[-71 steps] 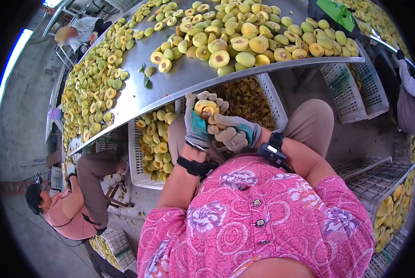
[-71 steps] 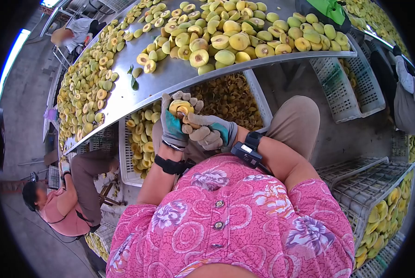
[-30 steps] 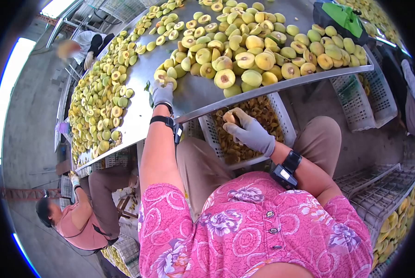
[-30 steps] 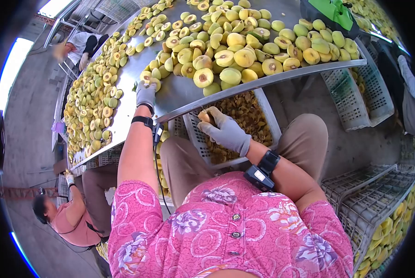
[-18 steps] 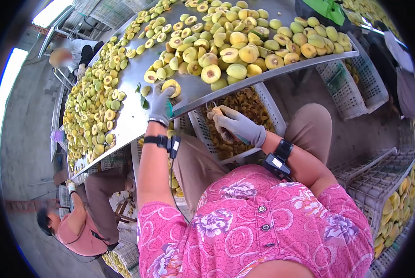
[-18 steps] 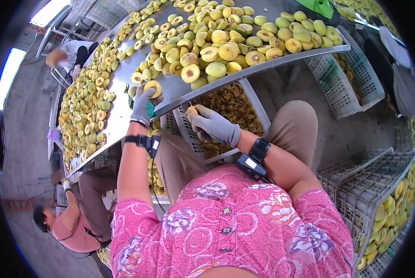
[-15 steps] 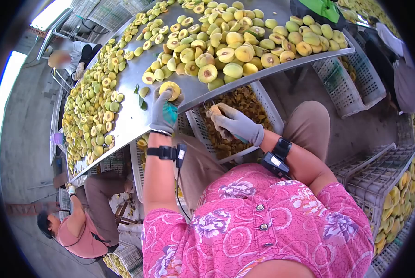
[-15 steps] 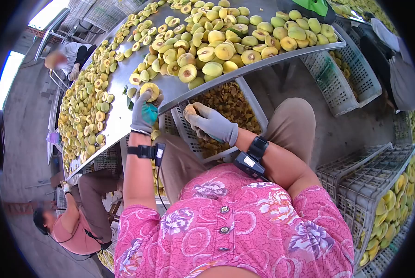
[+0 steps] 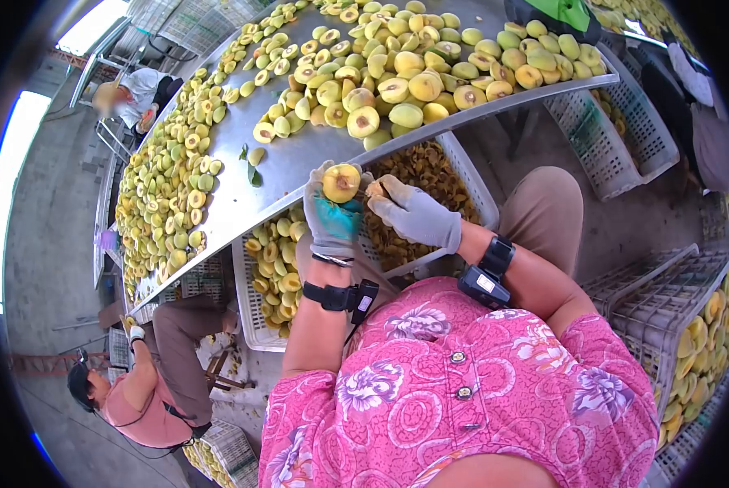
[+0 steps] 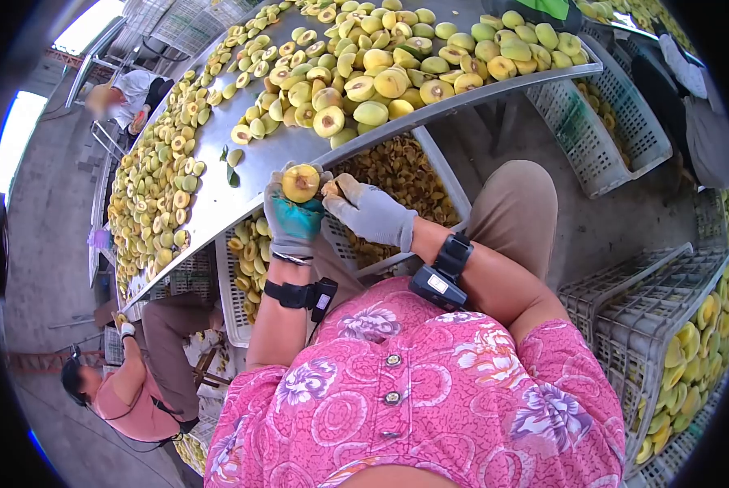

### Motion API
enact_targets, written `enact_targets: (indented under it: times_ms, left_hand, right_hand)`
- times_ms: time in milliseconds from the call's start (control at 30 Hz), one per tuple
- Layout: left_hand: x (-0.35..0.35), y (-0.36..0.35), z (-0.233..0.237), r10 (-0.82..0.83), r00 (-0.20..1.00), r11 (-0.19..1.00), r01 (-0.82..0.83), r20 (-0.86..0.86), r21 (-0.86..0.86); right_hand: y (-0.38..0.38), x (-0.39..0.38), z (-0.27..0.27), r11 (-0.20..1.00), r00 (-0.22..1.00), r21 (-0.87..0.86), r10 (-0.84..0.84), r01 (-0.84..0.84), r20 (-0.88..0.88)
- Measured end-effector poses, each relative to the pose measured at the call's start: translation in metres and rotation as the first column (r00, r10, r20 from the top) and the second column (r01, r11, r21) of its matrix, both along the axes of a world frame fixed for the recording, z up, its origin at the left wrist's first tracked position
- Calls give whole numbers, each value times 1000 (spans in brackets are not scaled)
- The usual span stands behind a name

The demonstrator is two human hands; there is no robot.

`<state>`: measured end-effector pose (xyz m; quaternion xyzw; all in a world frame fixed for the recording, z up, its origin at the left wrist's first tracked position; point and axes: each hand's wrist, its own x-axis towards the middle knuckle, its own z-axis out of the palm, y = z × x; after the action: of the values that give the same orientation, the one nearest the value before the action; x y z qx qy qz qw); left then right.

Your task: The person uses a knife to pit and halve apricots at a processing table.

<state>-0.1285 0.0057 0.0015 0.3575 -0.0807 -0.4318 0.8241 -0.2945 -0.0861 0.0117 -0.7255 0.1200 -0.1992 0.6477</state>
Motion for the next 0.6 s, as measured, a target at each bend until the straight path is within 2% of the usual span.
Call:
enact_targets:
  times_ms: [33, 167, 200, 267, 367, 500, 567, 600]
  left_hand:
    - [-4, -2, 0, -3, 1000, 1000, 3, -21, -13]
    - [-28, -13, 9, 38, 999, 999, -38, -4, 4]
    - [-28, -14, 5, 36, 999, 999, -36, -3, 7]
    - [-27, -16, -2, 20, 987, 1000, -23, 158, 17]
    - [-35, -18, -3, 54, 992, 998, -51, 118, -21]
    - [-42, -17, -2, 83, 983, 996, -78, 164, -37]
    - [-42, -19, -3, 134, 930, 990, -141, 342, -4]
    - [-42, -19, -3, 135, 931, 990, -142, 340, -4]
  right_hand:
    - [0, -1, 2, 998, 998, 54, 33, -30, -51]
    - [0, 2, -2, 1000, 1000, 28, 1, -1, -17]
    - [0, 1, 2, 1000, 998, -10, -25, 24, -57]
    - [0, -1, 6, 998, 994, -47, -54, 50, -97]
    - [-3, -1, 6, 998, 996, -60, -39, 34, -86]
    - [-2, 5, -7, 981, 996, -194, -43, 28, -73]
    - [-1, 8, -14, 971, 996, -238, -52, 34, -71]
    - [-1, 10, -17, 964, 995, -265, -46, 21, -86]
